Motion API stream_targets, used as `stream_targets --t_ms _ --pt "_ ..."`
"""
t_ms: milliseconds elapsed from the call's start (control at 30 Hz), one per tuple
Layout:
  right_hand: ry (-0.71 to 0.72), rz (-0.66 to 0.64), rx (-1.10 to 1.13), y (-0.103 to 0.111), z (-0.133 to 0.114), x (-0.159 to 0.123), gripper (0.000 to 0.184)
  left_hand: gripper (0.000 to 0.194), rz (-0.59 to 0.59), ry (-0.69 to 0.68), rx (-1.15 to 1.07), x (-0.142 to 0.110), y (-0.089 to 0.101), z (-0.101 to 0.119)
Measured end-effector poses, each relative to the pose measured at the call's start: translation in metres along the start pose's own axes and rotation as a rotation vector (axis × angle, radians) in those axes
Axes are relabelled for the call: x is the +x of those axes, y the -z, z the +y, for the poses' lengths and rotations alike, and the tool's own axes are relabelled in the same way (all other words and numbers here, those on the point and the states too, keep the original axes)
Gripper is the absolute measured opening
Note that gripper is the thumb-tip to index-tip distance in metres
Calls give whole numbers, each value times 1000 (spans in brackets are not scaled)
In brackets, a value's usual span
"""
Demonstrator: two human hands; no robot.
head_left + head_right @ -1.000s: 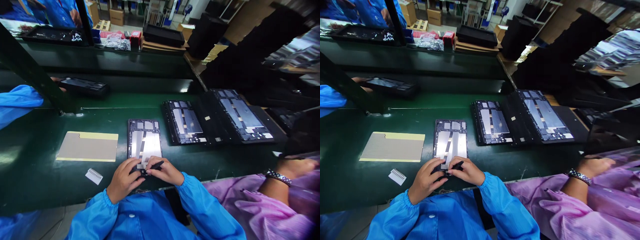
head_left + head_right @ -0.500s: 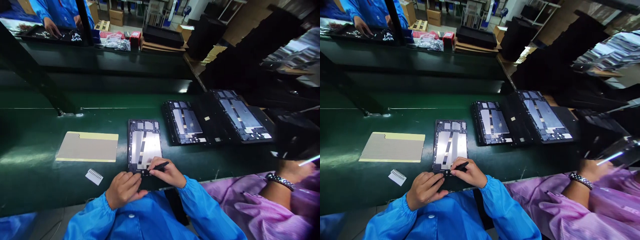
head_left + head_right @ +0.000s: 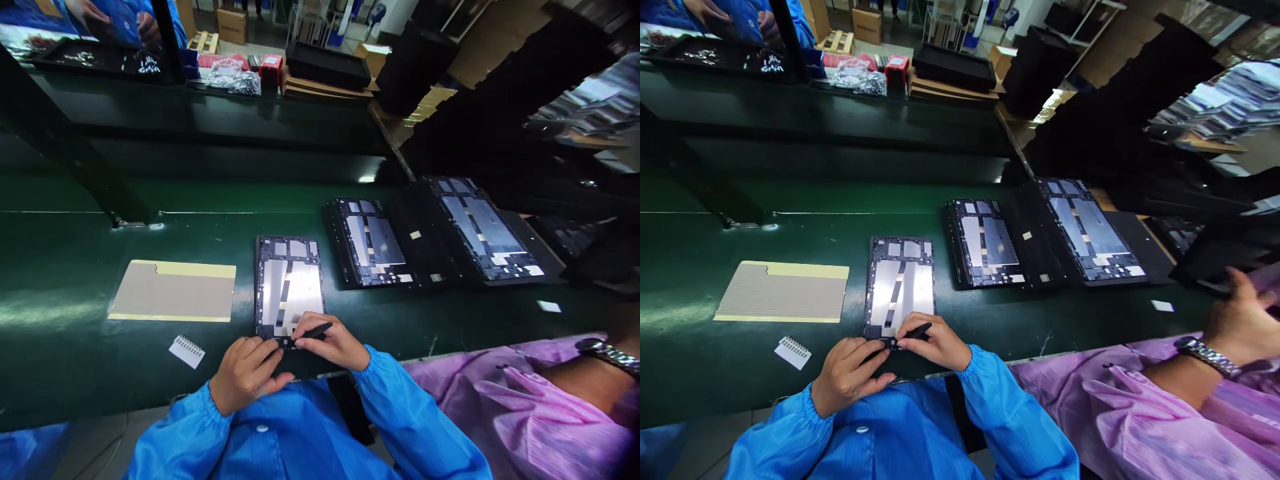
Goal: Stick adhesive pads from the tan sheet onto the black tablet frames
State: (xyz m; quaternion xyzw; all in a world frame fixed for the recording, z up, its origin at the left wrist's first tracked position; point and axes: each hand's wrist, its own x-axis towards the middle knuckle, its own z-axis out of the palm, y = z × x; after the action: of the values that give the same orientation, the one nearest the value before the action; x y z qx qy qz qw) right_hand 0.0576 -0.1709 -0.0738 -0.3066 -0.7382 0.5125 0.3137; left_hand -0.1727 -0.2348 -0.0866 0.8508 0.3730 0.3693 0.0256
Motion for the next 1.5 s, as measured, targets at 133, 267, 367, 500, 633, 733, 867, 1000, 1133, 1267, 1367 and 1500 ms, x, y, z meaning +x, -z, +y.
stream_targets --t_ms 133,267,367,500,633,733,867,1000,1133,1267,1367,1500 --pt "-76 8 128 1 1 -1 21 25 -9 9 -15 -2 -1 -1" --pt "-23 -1 93 2 0 0 15 24 -4 11 -11 0 0 -1" --pt "1 -6 56 3 -1 1 15 24 -1 14 -4 1 0 0" --pt "10 -13 36 3 -1 2 18 24 -5 16 -2 1 0 0" --pt "7 -17 43 3 -1 1 17 24 0 16 -15 2 1 0" --pt "4 -19 36 3 -2 2 16 24 4 11 -14 3 1 0" --pt "12 -37 16 3 -5 3 14 25 0 14 -10 2 0 0" --pt "37 -50 -29 2 -7 6 12 26 -4 13 -25 -1 -1 -1" --pt "94 -62 -107 0 -14 7 12 26 -10 15 -25 -2 -2 -1" --pt "152 -66 -206 -5 -22 4 13 26 -34 11 -20 -2 -1 0" --pt "120 0 -173 -6 -21 0 12 27 -47 5 -14 -1 -1 1" --pt "7 258 -49 -1 -15 -1 14 30 -19 5 -10 1 -1 -2"
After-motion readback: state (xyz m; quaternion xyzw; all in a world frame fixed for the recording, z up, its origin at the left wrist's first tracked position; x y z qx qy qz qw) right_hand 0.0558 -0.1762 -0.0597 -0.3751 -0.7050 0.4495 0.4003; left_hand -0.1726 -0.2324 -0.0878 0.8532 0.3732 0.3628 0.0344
